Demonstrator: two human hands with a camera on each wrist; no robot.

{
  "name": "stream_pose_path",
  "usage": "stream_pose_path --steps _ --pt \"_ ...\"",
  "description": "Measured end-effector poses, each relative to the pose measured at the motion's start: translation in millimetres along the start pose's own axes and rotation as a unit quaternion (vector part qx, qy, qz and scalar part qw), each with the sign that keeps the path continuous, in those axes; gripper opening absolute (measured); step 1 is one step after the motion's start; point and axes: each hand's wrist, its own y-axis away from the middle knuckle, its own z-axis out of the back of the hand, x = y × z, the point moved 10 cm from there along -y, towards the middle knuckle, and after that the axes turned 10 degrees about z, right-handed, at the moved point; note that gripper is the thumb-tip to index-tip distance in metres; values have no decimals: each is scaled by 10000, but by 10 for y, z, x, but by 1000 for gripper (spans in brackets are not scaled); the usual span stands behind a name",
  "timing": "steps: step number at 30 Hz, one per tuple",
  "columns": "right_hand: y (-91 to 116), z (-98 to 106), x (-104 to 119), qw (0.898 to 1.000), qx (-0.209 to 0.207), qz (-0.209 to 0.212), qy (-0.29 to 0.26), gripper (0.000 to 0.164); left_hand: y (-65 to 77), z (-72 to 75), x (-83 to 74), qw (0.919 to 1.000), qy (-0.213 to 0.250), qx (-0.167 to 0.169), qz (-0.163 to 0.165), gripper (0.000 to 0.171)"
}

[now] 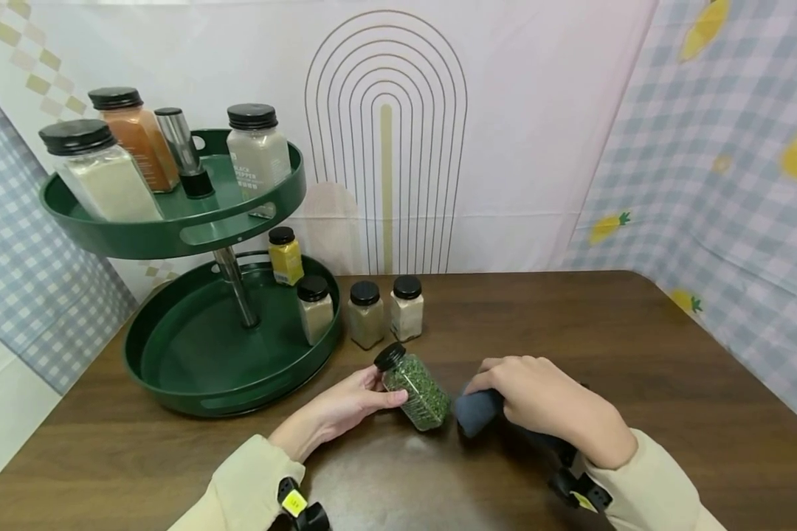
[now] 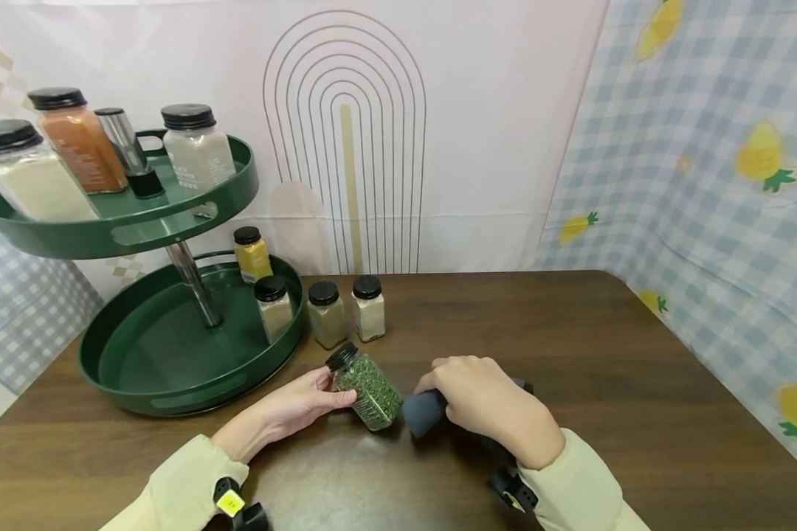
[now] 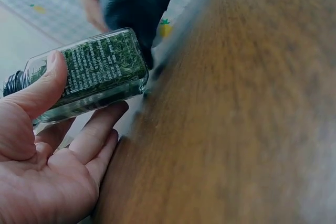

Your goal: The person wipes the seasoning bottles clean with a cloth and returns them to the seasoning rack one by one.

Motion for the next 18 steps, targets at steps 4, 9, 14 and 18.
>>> stream_pose_path --steps 4,9,14,18 --pt "27 89 -13 9995 -130 -230 196 53 8 2 8 10000 -2 16 0 71" --pt "14 364 85 9915 -1227 -97 423 58 0 8 3 10000 14 33 2 71" --pt "-39 426 247 9775 -2056 281 392 65 0 13 15 10000 3 88 41 72" --pt "-136 247 325 9831 -1760 327 389 61 0 10 11 9997 137 210 -2 69"
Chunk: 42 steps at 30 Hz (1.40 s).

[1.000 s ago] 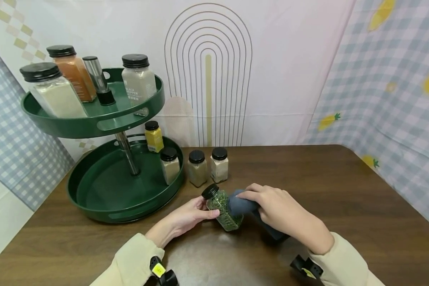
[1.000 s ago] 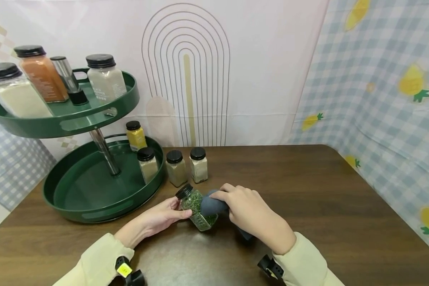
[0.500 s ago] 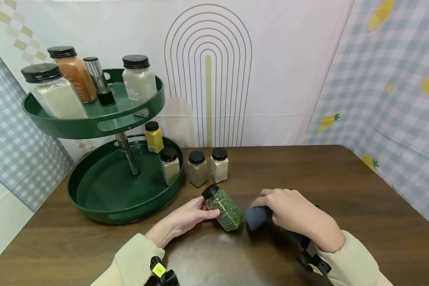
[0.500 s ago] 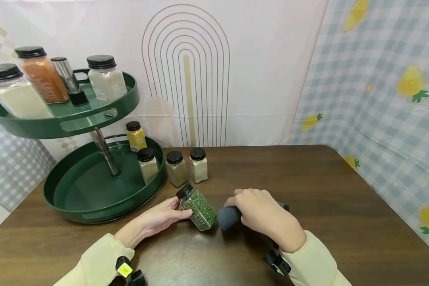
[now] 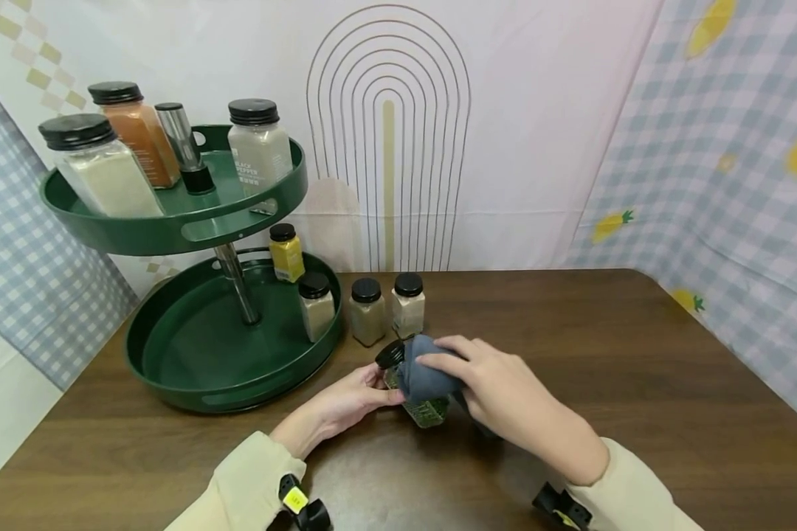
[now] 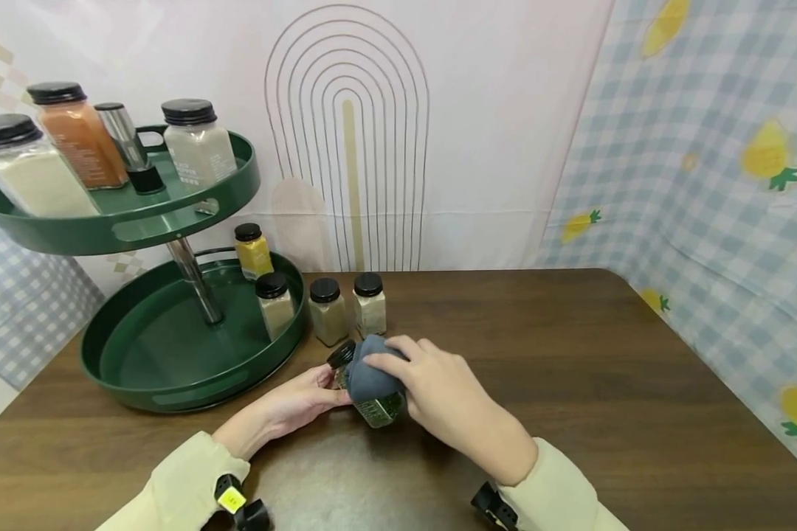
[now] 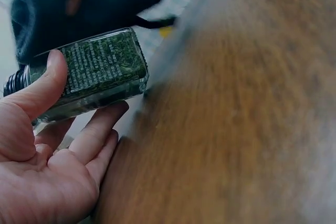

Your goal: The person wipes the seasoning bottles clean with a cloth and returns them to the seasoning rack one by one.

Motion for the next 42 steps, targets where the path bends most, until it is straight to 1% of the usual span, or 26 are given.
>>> stream_pose_path --steps 3,6,9,17,19,23,27,29,32,34,38,40,42 --pt "3 -94 27 9996 253 -27 85 54 6 10 3 9999 149 -7 47 68" --pt "17 -103 40 9991 395 10 169 50 9 37 23 9995 225 -151 161 68" --pt "40 -108 47 9977 660 55 140 47 7 44 34 9993 229 -233 207 69" --pt "121 -157 39 9891 1468 -56 -62 46 4 31 29 9996 123 -210 111 75" --pt "138 -175 31 9862 1649 -108 -59 47 3 26 23 9997 113 -186 77 74" --pt "187 -217 4 9807 1943 -227 46 46 4 19 14 9998 90 -154 24 73" --pt "230 -217 -40 9780 2038 -316 317 43 0 0 8 9999 24 -134 17 73" --pt "231 -179 -58 9785 1978 -332 475 42 -3 -5 12 9999 -5 -138 21 72" --pt "212 -60 -64 9829 1684 -320 666 44 -1 -4 11 9999 -30 -156 25 71" --pt "183 48 -59 9878 1328 -305 758 47 2 6 10 9998 -11 -182 29 69" --pt "101 236 -31 9972 304 -276 619 56 12 17 7 9997 -30 -222 57 68" --pt "62 264 -2 9987 -107 -225 450 59 15 20 7 9997 -55 -236 80 67" --pt "29 236 35 9988 -321 -146 337 61 14 21 5 9996 -100 -238 78 64"
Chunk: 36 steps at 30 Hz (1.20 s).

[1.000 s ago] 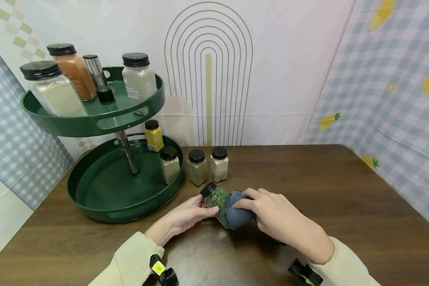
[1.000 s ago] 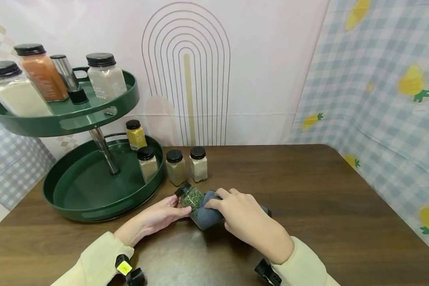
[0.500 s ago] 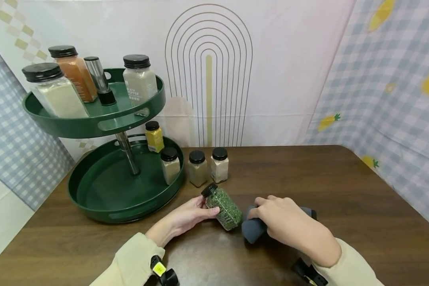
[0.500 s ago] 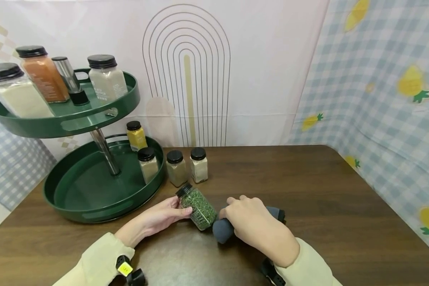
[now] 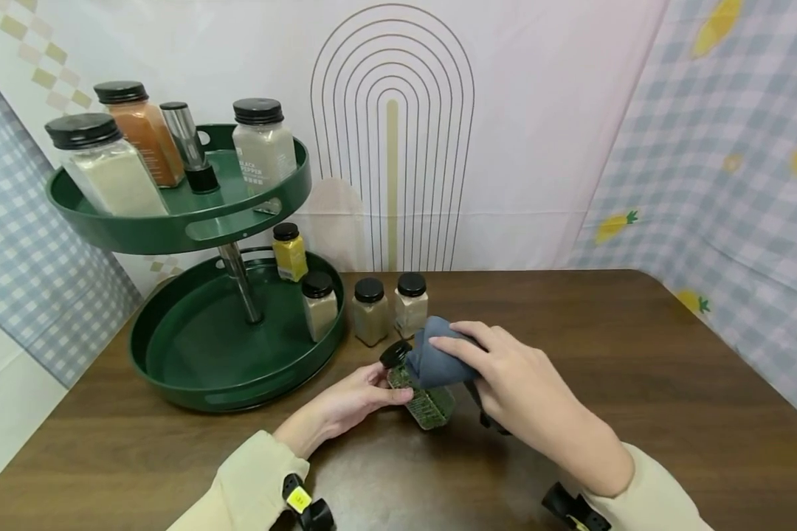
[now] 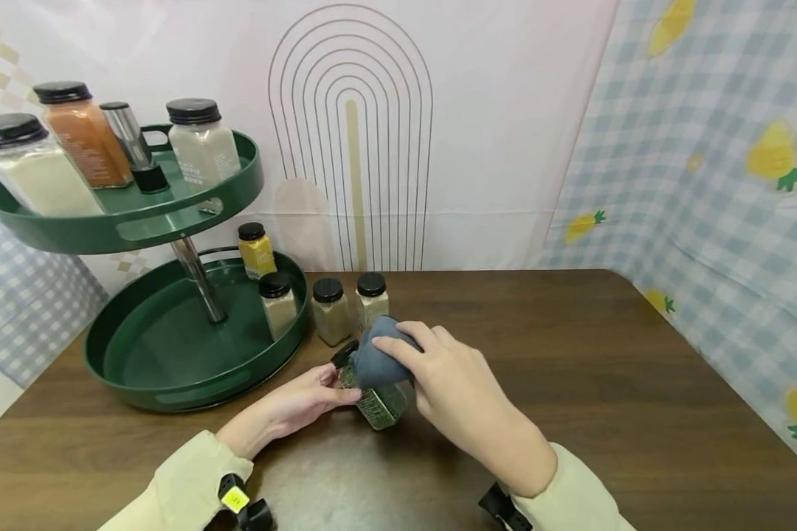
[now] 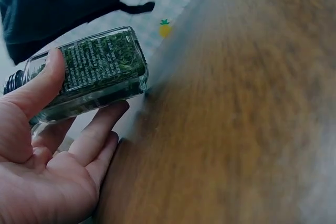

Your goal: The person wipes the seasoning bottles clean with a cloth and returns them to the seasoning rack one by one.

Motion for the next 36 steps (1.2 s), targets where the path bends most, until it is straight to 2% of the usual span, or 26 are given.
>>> stream_pose_path --steps 2,8,12,16,27,33,36 --pt "-19 -74 43 10000 23 67 -32 62 -2 -2 -2 10000 -24 38 -34 60" --pt "-9 -270 102 9985 501 219 -51 54 -2 -19 -7 9997 4 172 -147 58" --pt "25 -284 104 9965 755 342 -80 49 -8 -11 15 10000 48 74 -11 63" --pt "72 -318 91 9917 1213 366 -207 47 -10 1 13 10000 59 -57 34 65" --pt "161 -422 33 9757 2135 202 -459 45 -6 7 1 10000 25 -52 -27 64" --pt "222 -441 -21 9688 2430 85 -480 44 -4 0 -1 10000 14 -27 -46 64" --pt "229 -363 -69 9714 2337 23 -430 45 -3 -10 -4 10000 9 5 -71 65"
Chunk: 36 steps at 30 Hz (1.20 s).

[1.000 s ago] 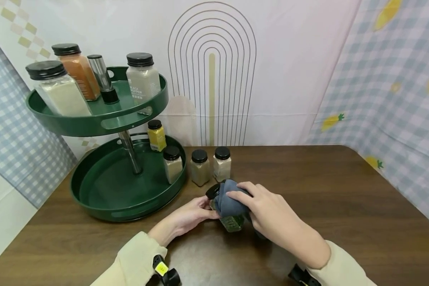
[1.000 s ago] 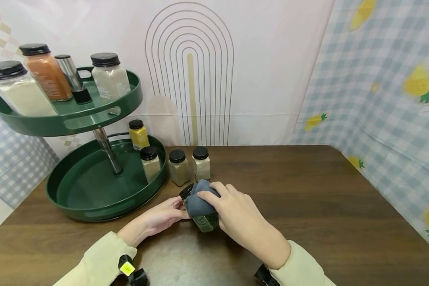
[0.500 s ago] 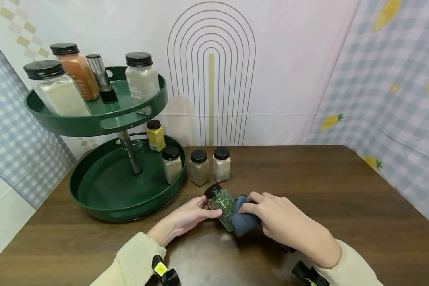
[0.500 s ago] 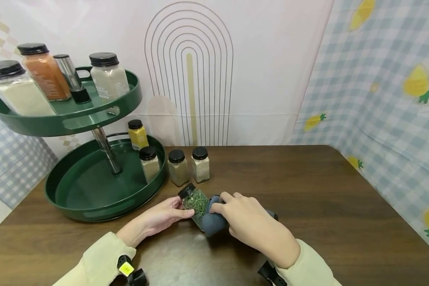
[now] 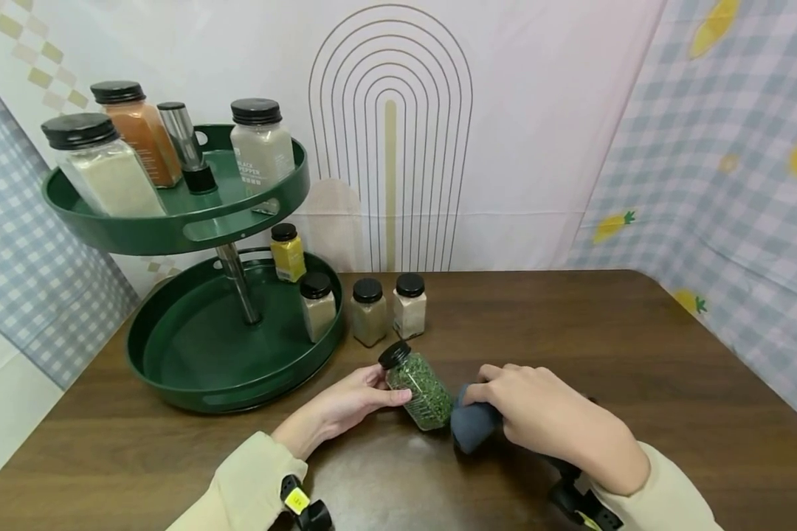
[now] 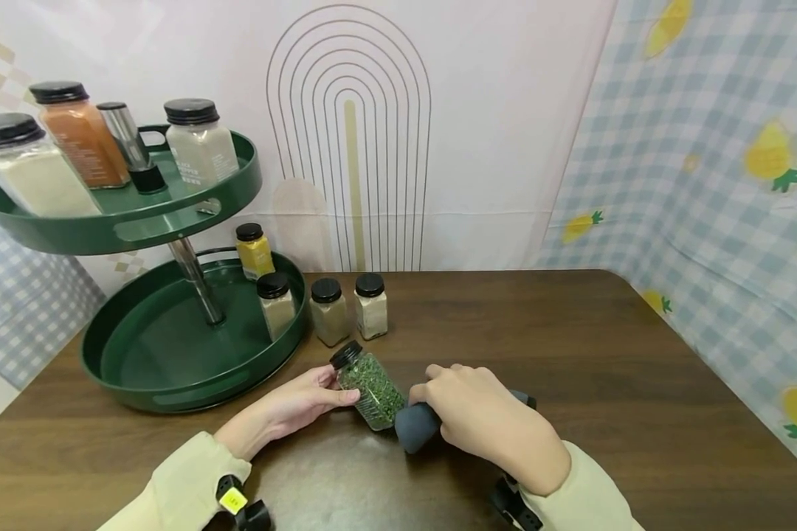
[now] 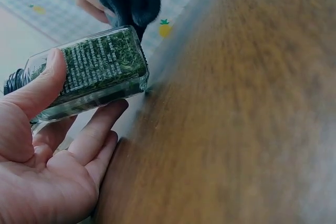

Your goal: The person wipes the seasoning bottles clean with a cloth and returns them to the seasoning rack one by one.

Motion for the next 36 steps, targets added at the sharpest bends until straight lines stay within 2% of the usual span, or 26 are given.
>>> stream_pose_path --steps 2,4,7,9,12,14,20,24,28,36 --pt "22 100 -17 9995 -295 -55 86 47 -2 -2 3 10000 0 26 -13 66" --pt "26 224 -11 9968 -776 -46 177 50 -7 -1 6 10000 -12 51 -10 67" --pt "3 357 27 9876 -1547 -24 273 51 -7 -4 20 10000 -52 73 26 67" --pt "-29 375 60 9816 -1894 5 246 52 -4 -8 21 9999 -89 84 37 66" --pt "-80 334 98 9760 -2166 -11 218 52 -6 -15 14 9998 -162 93 24 63" --pt "-113 287 111 9756 -2188 -33 199 52 -11 -21 4 9997 -230 119 -14 62" --pt "-152 171 67 9814 -1911 -149 123 49 -20 -22 13 9997 -229 128 -9 65" --pt "-139 100 -6 9905 -1342 -272 141 46 -23 -10 14 9998 -177 31 -19 68" --pt "-116 13 -55 9970 -726 -234 118 46 -20 -26 2 9999 -127 79 -75 69" --pt "-83 -131 -73 9999 -116 -38 -97 45 -26 -61 -22 9994 -1 320 -134 69"
